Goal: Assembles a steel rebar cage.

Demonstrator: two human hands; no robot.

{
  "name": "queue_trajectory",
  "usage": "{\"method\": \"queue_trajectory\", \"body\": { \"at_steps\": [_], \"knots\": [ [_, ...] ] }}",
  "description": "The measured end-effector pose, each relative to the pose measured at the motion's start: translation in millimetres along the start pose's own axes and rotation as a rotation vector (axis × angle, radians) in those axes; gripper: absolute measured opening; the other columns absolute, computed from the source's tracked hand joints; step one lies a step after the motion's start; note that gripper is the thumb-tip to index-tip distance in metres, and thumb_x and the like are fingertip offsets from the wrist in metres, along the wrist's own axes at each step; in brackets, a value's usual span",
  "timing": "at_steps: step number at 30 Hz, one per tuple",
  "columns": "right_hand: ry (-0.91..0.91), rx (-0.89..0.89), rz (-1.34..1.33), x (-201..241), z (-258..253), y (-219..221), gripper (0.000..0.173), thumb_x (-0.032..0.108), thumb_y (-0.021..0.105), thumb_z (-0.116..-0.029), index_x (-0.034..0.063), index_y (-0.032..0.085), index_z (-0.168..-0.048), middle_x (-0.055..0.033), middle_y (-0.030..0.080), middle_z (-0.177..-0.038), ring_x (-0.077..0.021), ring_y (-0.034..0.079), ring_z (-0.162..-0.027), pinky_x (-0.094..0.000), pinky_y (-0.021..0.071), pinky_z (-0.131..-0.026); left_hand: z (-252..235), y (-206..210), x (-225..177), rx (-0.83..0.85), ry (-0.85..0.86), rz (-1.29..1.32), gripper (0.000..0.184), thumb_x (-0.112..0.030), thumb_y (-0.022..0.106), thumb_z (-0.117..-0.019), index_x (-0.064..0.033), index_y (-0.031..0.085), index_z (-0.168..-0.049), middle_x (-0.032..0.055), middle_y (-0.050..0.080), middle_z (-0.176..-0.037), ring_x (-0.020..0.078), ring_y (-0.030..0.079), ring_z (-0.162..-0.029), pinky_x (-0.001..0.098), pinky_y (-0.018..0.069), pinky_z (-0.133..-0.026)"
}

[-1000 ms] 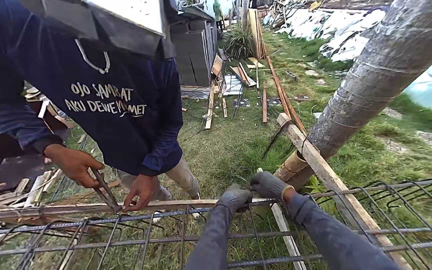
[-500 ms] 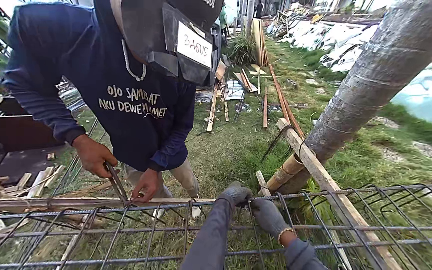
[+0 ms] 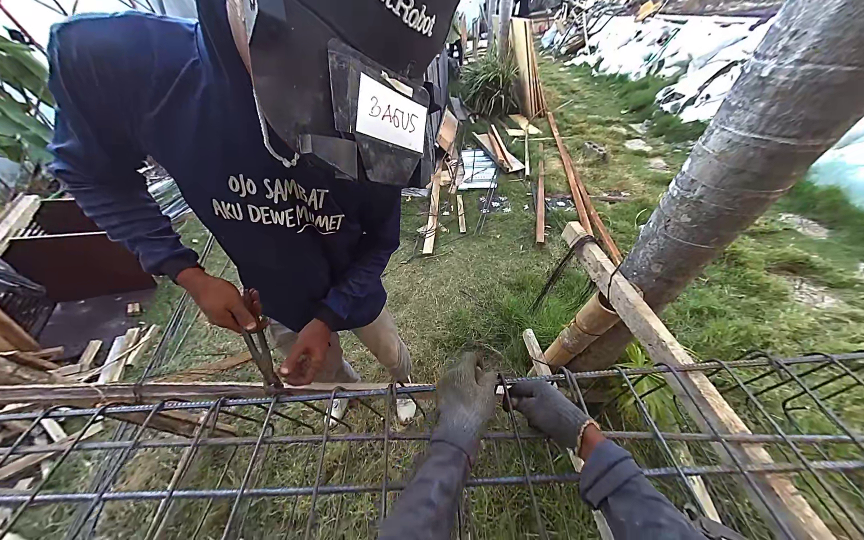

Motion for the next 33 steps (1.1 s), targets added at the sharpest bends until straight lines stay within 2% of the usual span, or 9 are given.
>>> {"method": "queue_trajectory", "body": {
  "at_steps": [4,9,11,15,18,20,23,25,33],
  "knots": [
    [0.032,0.031,-0.086,3.9,4.3,-2.3,0.022,0.021,0.058,-0.1023,0.0118,0.072,-0.117,-0.0028,0.063,-0.082,-0.0102,0.05,-0.057,-0.0303,0.0451,-0.055,6.0,4.5,-1.3,0.346,-0.08,-0.033,0.036,-0.03,0.058,-0.097,-0.0073,0.069,-0.122,0.0144,0.068,-0.12,0.0286,0.064,-0.116,0.0529,0.0501,-0.1],
    [0.001,0.044,-0.101,0.4,6.0,-7.2,0.023,0.022,0.058,-0.1033,0.0101,0.072,-0.117,-0.0013,0.059,-0.076,-0.0089,0.047,-0.055,-0.029,0.0436,-0.054,-7.3,39.7,10.6,0.515,-0.295,0.441,0.029,-0.012,0.064,-0.0921,-0.0024,0.061,-0.12,0.0128,0.068,-0.099,0.0223,0.069,-0.085,0.0405,0.0592,-0.074],
    [-0.013,0.038,-0.067,0.8,4.6,-9.8,0.024,0.024,0.057,-0.1041,0.0103,0.072,-0.117,-0.0019,0.06,-0.078,-0.0092,0.048,-0.057,-0.0299,0.0449,-0.057,-8.9,37.6,10.9,0.522,-0.352,0.657,0.024,-0.012,0.063,-0.0952,-0.0025,0.062,-0.118,0.012,0.07,-0.094,0.0219,0.071,-0.082,0.0386,0.0604,-0.073],
    [-0.041,-0.007,0.044,3.5,3.1,-6.1,0.026,0.023,0.056,-0.1043,0.0104,0.073,-0.119,-0.0065,0.068,-0.093,-0.0131,0.058,-0.071,-0.0356,0.0507,-0.069,-9.6,38.4,16.3,0.491,-0.323,0.679,0.02,-0.013,0.065,-0.0941,-0.0018,0.064,-0.111,0.0102,0.069,-0.088,0.0192,0.069,-0.076,0.0358,0.0588,-0.071],
    [-0.086,-0.059,0.124,5.3,4.4,-5.6,0.027,0.019,0.055,-0.1024,0.0086,0.076,-0.116,-0.0101,0.073,-0.111,-0.0197,0.067,-0.102,-0.0432,0.0519,-0.095,-2.9,38.4,17.0,0.394,-0.282,0.661,0.02,-0.01,0.067,-0.0928,-0.001,0.067,-0.11,0.0094,0.066,-0.088,0.0173,0.064,-0.071,0.0341,0.056,-0.067],
    [-0.091,-0.098,0.165,5.1,5.7,-2.0,0.027,0.019,0.053,-0.1017,0.0098,0.077,-0.113,-0.0097,0.073,-0.11,-0.0212,0.068,-0.105,-0.0453,0.0511,-0.097,1.6,42.9,20.8,0.312,-0.223,0.574,0.023,-0.016,0.063,-0.0949,-0.0026,0.068,-0.113,0.0085,0.065,-0.086,0.0168,0.061,-0.067,0.0349,0.0543,-0.064],
    [-0.066,-0.117,0.283,10.7,8.5,-2.5,0.029,0.02,0.052,-0.1016,0.0127,0.077,-0.114,-0.0091,0.075,-0.109,-0.0229,0.069,-0.107,-0.0475,0.0508,-0.099,6.1,40.6,16.5,0.245,-0.153,0.314,0.032,-0.029,0.061,-0.0971,-0.0067,0.071,-0.119,0.0131,0.07,-0.115,0.0252,0.066,-0.106,0.0491,0.0529,-0.094],
    [-0.033,-0.077,0.425,21.7,9.8,-9.1,0.03,0.023,0.051,-0.1011,0.0145,0.077,-0.114,-0.0098,0.074,-0.113,-0.0258,0.068,-0.111,-0.0513,0.0501,-0.101,6.9,38.7,14.8,0.231,-0.114,0.285,0.034,-0.03,0.059,-0.0986,-0.0074,0.072,-0.12,0.0135,0.069,-0.123,0.0265,0.063,-0.119,0.051,0.0488,-0.103],
    [0.087,-0.019,0.645,57.0,14.6,-21.6,0.031,0.028,0.054,-0.0982,0.0141,0.075,-0.115,-0.0142,0.072,-0.116,-0.0337,0.067,-0.114,-0.0599,0.0512,-0.095,0.6,39.3,13.1,0.233,-0.083,0.266,0.032,-0.029,0.056,-0.0985,-0.0085,0.074,-0.116,0.0117,0.071,-0.118,0.0253,0.065,-0.115,0.0506,0.0497,-0.101]
  ]
}}
Point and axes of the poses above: each hand's wrist, its own z-axis away from the middle knuckle, its own y-axis out of the palm, x = y × z, the point moved 1 cm from there along -z, towards the middle knuckle
